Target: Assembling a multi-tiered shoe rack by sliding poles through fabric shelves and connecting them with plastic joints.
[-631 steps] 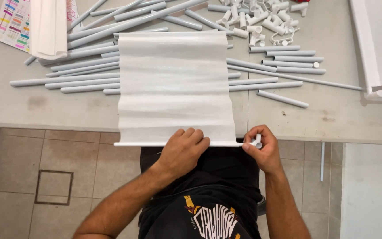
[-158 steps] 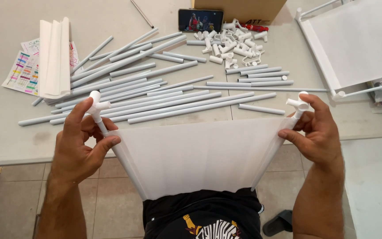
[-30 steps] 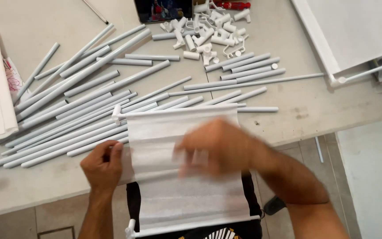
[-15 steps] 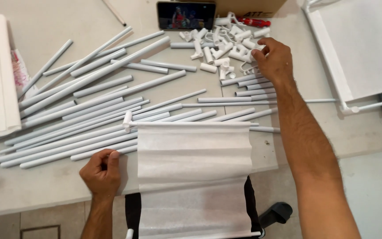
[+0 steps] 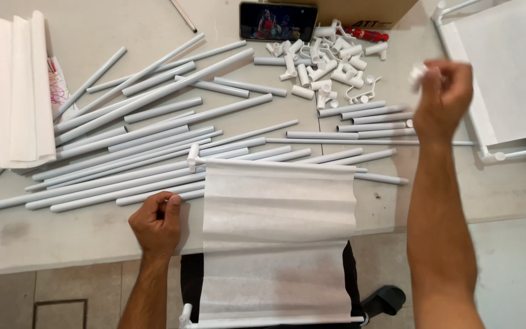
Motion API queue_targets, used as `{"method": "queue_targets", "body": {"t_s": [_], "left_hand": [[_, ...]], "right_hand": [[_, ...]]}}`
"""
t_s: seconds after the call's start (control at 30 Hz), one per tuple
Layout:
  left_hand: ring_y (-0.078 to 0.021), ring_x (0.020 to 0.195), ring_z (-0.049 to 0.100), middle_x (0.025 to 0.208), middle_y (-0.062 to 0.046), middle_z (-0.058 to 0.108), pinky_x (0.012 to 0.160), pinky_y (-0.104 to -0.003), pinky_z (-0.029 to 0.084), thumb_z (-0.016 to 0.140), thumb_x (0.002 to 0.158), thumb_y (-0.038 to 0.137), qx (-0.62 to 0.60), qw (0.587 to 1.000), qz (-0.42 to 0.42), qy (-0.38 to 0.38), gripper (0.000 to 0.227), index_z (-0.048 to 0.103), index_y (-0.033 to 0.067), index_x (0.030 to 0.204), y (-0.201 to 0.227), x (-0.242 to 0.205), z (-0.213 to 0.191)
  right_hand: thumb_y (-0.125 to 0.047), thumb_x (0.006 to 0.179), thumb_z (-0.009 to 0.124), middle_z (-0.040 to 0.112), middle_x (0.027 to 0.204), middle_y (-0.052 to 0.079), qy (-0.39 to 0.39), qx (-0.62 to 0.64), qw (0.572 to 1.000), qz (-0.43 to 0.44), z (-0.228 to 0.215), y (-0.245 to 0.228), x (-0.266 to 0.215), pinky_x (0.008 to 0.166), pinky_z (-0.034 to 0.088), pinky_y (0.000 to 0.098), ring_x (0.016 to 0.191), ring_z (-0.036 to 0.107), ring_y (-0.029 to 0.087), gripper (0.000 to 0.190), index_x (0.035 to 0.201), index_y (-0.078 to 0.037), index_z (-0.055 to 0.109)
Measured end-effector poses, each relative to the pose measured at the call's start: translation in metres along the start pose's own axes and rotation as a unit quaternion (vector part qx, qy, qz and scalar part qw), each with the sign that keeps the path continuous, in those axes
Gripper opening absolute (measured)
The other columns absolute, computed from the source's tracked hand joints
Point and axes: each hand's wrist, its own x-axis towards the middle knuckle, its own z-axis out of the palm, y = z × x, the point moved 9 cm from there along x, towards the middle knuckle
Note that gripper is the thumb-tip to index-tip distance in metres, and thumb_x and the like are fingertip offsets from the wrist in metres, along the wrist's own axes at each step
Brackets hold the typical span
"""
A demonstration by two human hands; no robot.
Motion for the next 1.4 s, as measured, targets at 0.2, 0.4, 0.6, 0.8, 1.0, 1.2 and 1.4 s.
{"method": "queue_targets", "body": {"t_s": [0.2,0.4,0.6,0.8,1.0,1.2,1.4], "left_hand": [[-0.0105,0.061,0.051,0.067,0.0,0.058,0.056,-0.025,0.042,0.069,0.101,0.018,-0.016,0.999,0.021,0.023,0.017,0.073,0.0018,0.097,0.0,-0.002,-0.002],[-0.0241,0.054,0.057,0.065,-0.006,0.063,0.054,-0.037,0.049,0.069,0.094,0.011,-0.126,0.97,0.206,-0.003,0.008,0.074,0.0073,0.088,0.139,-0.018,0.015],[-0.0269,0.064,0.062,0.076,-0.006,0.068,0.061,-0.04,0.053,0.066,0.092,0.013,-0.126,0.953,0.269,-0.055,0.008,0.072,0.0117,0.087,0.227,-0.11,0.054],[-0.0254,0.078,0.065,0.088,-0.004,0.069,0.071,-0.04,0.054,0.066,0.094,0.018,-0.072,0.955,0.278,-0.072,0.008,0.071,0.0144,0.098,0.241,-0.156,0.083],[-0.0239,0.091,0.067,0.1,-0.002,0.069,0.08,-0.04,0.054,0.066,0.095,0.022,-0.088,0.921,0.336,-0.178,0.016,0.07,0.017,0.11,0.225,-0.103,0.099],[-0.0217,0.103,0.069,0.108,0.001,0.069,0.087,-0.04,0.054,0.067,0.094,0.026,-0.018,0.896,0.373,-0.24,0.027,0.068,0.021,0.12,0.213,-0.043,0.196],[-0.0209,0.108,0.066,0.111,-0.002,0.069,0.095,-0.043,0.047,0.068,0.095,0.028,0.252,0.836,0.321,-0.368,0.027,0.068,0.0227,0.121,0.147,-0.026,0.29]], "right_hand": [[-0.024,0.113,0.047,0.06,0.078,0.015,0.036,0.203,0.959,0.196,-0.042,-0.005,-0.12,0.059,0.042,0.0308,0.065,0.059,0.025,0.014,0.107,-0.014,0.039],[-0.019,0.115,0.043,0.061,0.068,0.015,0.044,0.255,0.94,0.221,-0.037,0.043,-0.212,0.046,0.05,0.0277,0.047,0.06,0.019,0.012,0.107,-0.012,0.038],[-0.018,0.116,0.047,0.06,0.073,0.017,0.054,0.217,0.939,0.262,-0.028,0.066,-0.221,0.043,0.052,0.0309,0.052,0.061,0.022,0.009,0.112,-0.012,0.043],[-0.022,0.119,0.047,0.064,0.08,0.02,0.04,0.208,0.947,0.244,-0.033,0.056,-0.222,0.046,0.052,0.0287,0.055,0.063,0.022,0.012,0.114,-0.013,0.042],[-0.031,0.116,0.044,0.07,0.089,0.021,0.065,0.222,0.939,0.256,-0.034,0.055,-0.224,0.043,0.053,0.0265,0.056,0.065,0.021,0.017,0.116,-0.016,0.035],[-0.018,0.111,0.052,0.069,0.081,0.018,0.05,0.191,0.951,0.237,-0.036,0.029,-0.21,0.038,0.053,0.0273,0.054,0.066,0.019,0.012,0.109,-0.012,0.041],[-0.012,0.104,0.055,0.065,0.076,0.009,0.073,0.218,0.941,0.249,-0.039,0.024,-0.208,0.04,0.051,0.0228,0.052,0.062,0.013,0.014,0.108,-0.011,0.042]]}}
